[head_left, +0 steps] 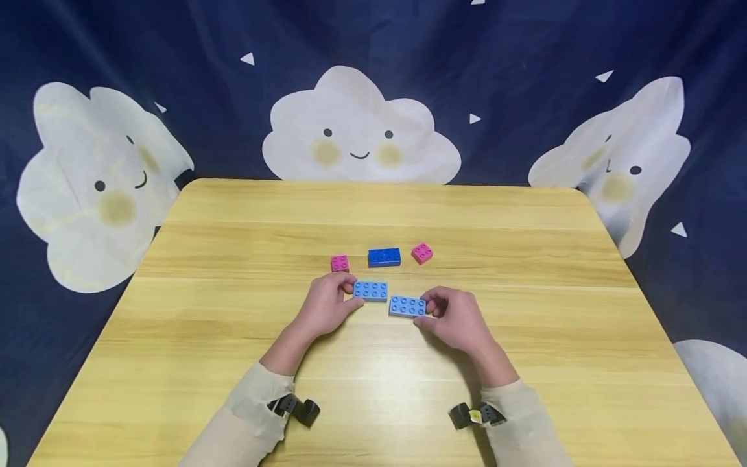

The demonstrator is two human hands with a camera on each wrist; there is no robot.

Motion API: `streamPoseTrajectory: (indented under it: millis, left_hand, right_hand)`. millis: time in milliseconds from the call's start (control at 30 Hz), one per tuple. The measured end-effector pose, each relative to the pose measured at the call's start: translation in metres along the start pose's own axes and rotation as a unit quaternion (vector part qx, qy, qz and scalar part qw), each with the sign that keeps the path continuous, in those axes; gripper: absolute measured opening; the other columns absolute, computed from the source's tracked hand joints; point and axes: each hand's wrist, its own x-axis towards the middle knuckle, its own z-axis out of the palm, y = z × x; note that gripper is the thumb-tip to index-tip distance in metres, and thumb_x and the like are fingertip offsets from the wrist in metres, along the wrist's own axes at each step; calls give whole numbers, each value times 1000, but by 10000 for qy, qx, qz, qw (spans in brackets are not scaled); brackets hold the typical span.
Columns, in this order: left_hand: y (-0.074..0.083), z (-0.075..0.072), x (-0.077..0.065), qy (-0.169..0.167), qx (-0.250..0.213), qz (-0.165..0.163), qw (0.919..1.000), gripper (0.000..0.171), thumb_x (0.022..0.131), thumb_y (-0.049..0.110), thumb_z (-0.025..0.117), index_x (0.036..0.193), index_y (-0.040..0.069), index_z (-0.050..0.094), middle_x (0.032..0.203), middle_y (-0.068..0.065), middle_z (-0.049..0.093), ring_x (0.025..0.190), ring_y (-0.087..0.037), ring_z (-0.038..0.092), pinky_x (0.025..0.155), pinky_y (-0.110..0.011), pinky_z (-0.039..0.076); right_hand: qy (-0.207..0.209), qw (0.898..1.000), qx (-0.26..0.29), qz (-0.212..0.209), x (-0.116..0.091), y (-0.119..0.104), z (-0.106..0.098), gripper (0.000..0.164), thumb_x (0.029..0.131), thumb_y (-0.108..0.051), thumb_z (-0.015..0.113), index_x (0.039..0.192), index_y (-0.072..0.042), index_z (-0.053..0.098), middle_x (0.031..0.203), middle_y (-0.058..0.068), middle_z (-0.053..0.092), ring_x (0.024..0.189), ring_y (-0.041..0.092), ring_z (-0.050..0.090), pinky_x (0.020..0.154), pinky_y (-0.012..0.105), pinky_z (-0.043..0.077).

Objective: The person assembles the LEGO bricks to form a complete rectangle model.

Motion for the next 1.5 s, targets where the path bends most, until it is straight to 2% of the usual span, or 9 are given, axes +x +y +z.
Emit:
streamPoseTrajectory:
  millis: [233,467,933,1500]
  left_hand:
    - [-1,-3,-1,33,-27,-8,10000,38,84,14,83,114,-1,67,91,-3,61,68,-17,49,61,-30,42]
    - [-2,-3,-1,72,-57,32,10000,37,84,14,83,113,-1,67,90,-3,61,68,-17,49,61,-30,43]
    - [-2,-3,1,46,-120,26,9999,38,84,15,83,114,0,67,91,-3,61,69,-18,49,63,-32,43]
    - [-1,-2,0,35,-131,20,9999,40,83,14,84,115,-1,66,90,-3,60,69,-18,48,61,-30,40]
  right_hand:
    - [31,10000,-8,-66,9,0,-1,30,72,-8,89,96,-4,71,76,-1,60,69,18,53,65,31,45]
    - [1,10000,-1,41,17,1,-2,30,72,-7,89,97,-4,71,76,1,60,70,19,53,65,31,45]
    - [-62,9999,98,-113,29,3,-3,29,73,-5,88,97,-4,71,78,2,61,69,20,53,62,30,44]
    - [-229,9997,16,-77,34,0,-3,32,74,-8,88,100,-4,70,80,4,61,70,20,52,64,32,43]
